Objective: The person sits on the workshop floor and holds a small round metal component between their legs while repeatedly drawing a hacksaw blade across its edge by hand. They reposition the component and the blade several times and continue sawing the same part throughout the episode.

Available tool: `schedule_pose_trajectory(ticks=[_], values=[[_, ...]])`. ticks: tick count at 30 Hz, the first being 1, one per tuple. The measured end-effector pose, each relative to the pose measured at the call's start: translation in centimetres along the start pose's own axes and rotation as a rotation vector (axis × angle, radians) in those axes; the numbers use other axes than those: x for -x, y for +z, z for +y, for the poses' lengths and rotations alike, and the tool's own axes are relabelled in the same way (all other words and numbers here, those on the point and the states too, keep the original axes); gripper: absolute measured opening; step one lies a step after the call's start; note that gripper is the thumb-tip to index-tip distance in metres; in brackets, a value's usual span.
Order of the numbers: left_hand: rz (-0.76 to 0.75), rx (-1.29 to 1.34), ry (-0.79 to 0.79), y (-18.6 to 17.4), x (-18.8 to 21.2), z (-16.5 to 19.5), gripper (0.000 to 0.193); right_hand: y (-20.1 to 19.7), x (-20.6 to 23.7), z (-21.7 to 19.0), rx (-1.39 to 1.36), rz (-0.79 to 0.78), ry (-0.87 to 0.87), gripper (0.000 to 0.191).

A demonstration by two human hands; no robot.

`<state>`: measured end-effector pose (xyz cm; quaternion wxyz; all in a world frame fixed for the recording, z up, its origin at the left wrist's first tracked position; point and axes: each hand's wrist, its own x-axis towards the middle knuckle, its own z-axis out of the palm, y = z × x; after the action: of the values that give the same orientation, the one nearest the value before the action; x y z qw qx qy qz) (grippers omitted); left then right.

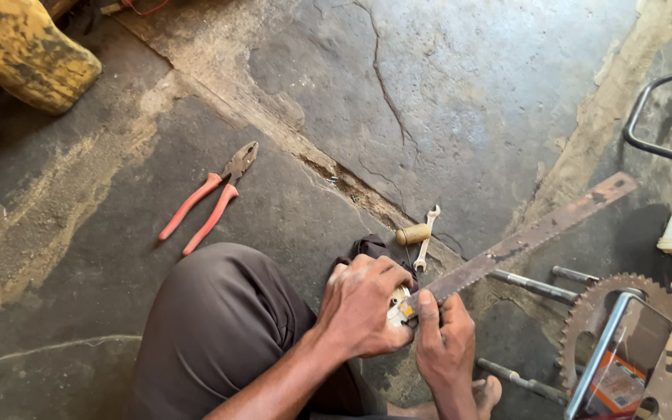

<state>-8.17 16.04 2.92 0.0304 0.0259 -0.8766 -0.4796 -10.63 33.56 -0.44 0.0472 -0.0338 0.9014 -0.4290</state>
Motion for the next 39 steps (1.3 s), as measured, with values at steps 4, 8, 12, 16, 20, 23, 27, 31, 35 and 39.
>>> schedule_pose_trajectory(ticks=[4,8,12,16,20,23,27,31,35,39], values=[[0.018,-0.016,0.002,0.3,0.1,0.0,0.039,0.1,0.0,-0.2,0.17,0.069,0.033,0.038],[0.037,-0.016,0.033,0.3,0.2,0.0,0.039,-0.1,0.3,-0.4,0.129,0.048,-0.028,0.032],[0.045,-0.036,0.033,0.3,0.1,0.1,0.043,0.0,0.3,-0.5,0.161,0.096,-0.033,0.033],[0.036,0.001,-0.004,0.3,0.3,0.0,0.041,-0.1,0.3,-0.5,0.129,0.043,-0.064,0.028],[0.04,-0.03,0.012,0.4,0.3,-0.1,0.043,-0.1,0.3,-0.6,0.137,0.065,-0.007,0.029],[0.051,-0.008,0.016,0.4,0.3,-0.1,0.044,-0.2,0.2,-0.8,0.137,0.054,0.048,0.03],[0.011,0.014,-0.013,0.3,0.3,0.0,0.042,-0.2,0.1,-0.8,0.083,0.038,0.034,0.028],[0.021,-0.003,-0.012,0.1,0.3,0.1,0.047,-0.1,0.0,-0.3,0.084,0.073,0.063,0.03],[0.014,0.005,-0.017,0.0,0.2,0.1,0.047,-0.1,-0.1,0.1,0.034,0.026,-0.075,0.027],[0.031,-0.002,-0.017,0.1,0.2,0.0,0.047,-0.1,-0.1,0.2,0.075,0.052,0.034,0.029]])
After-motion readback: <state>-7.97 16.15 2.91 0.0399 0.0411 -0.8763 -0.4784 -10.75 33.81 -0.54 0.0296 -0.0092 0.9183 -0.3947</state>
